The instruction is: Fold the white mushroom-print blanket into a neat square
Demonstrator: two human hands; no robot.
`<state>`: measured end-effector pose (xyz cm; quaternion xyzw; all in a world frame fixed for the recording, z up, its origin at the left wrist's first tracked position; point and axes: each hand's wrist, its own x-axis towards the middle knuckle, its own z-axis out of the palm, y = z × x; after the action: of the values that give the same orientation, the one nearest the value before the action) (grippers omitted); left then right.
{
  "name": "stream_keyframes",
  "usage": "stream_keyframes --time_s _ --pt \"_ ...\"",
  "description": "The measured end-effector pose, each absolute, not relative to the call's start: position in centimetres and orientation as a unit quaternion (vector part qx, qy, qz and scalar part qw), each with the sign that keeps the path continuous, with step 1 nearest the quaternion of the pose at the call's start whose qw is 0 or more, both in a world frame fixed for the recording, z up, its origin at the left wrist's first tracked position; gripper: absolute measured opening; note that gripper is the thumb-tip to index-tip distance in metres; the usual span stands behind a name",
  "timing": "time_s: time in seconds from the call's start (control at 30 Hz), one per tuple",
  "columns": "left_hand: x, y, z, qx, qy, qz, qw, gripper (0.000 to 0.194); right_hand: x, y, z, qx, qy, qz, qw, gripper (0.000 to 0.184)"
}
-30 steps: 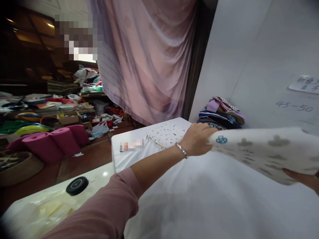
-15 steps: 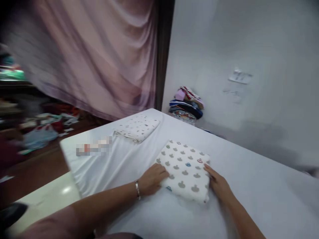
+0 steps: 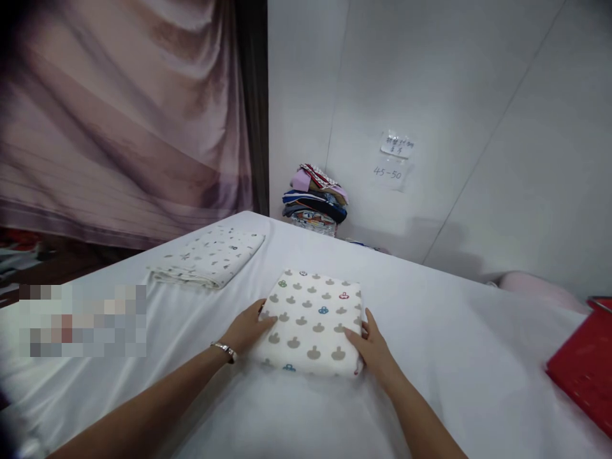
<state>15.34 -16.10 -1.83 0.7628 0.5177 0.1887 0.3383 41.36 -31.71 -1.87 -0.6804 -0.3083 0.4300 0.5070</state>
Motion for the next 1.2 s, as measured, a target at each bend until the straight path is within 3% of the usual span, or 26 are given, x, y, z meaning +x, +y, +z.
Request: stream_keyframes --time_s 0.1,0.2,0.27,0.33,0.43,0.57,0.7,0.8,0.97,1.1,1.2 --pt "16.0 -18.2 -2.1 0.746 0.521 0.2 0.363 0.045 43.3 -31.7 -1.7 -0.636 -0.354 0.458 0.511 0.097" --pt "16.9 -23.7 -2.4 0.755 0.432 0.166 0.465 0.05 48.4 -30.2 -0.6 -0.646 -0.385 0.437 0.493 0.099" --pt "17.9 -27.6 -2.1 0.791 0.3 0.074 0.528 0.044 52.5 -29.0 0.5 -0.695 -0.411 0.348 0.476 0.086" --pt "18.8 -30.0 -1.4 0.827 0.194 0.0 0.527 0.03 56.0 -28.3 1.3 -0.744 -0.427 0.225 0.461 0.066" --pt "20.0 -29.1 -0.2 0.86 0.221 0.087 0.452 0.019 58.4 -29.3 1.2 -0.784 -0.383 0.155 0.463 0.06" --pt "21.4 -22.8 -0.3 0.83 0.332 0.237 0.379 0.027 56.4 -33.6 -0.9 -0.831 -0.294 0.128 0.454 0.072" --pt "24.1 -18.6 -1.8 0.774 0.428 0.191 0.425 0.048 52.1 -37.0 -2.4 -0.809 -0.189 0.254 0.495 0.092" --pt "26.2 -18.7 -2.6 0.765 0.431 0.142 0.457 0.041 50.3 -36.9 -2.7 -0.798 -0.215 0.289 0.482 0.097" --pt "26.7 -23.5 -4.1 0.747 0.386 0.157 0.518 0.032 52.7 -33.6 -2.8 -0.769 -0.295 0.251 0.509 0.095" --pt "25.7 -26.0 -5.0 0.714 0.292 0.085 0.63 0.037 55.8 -30.9 -2.8 -0.804 -0.378 0.172 0.426 0.069" --pt "25.5 -24.5 -4.9 0.682 0.34 0.107 0.639 0.031 55.4 -30.2 -2.2 -0.826 -0.416 0.112 0.363 0.042"
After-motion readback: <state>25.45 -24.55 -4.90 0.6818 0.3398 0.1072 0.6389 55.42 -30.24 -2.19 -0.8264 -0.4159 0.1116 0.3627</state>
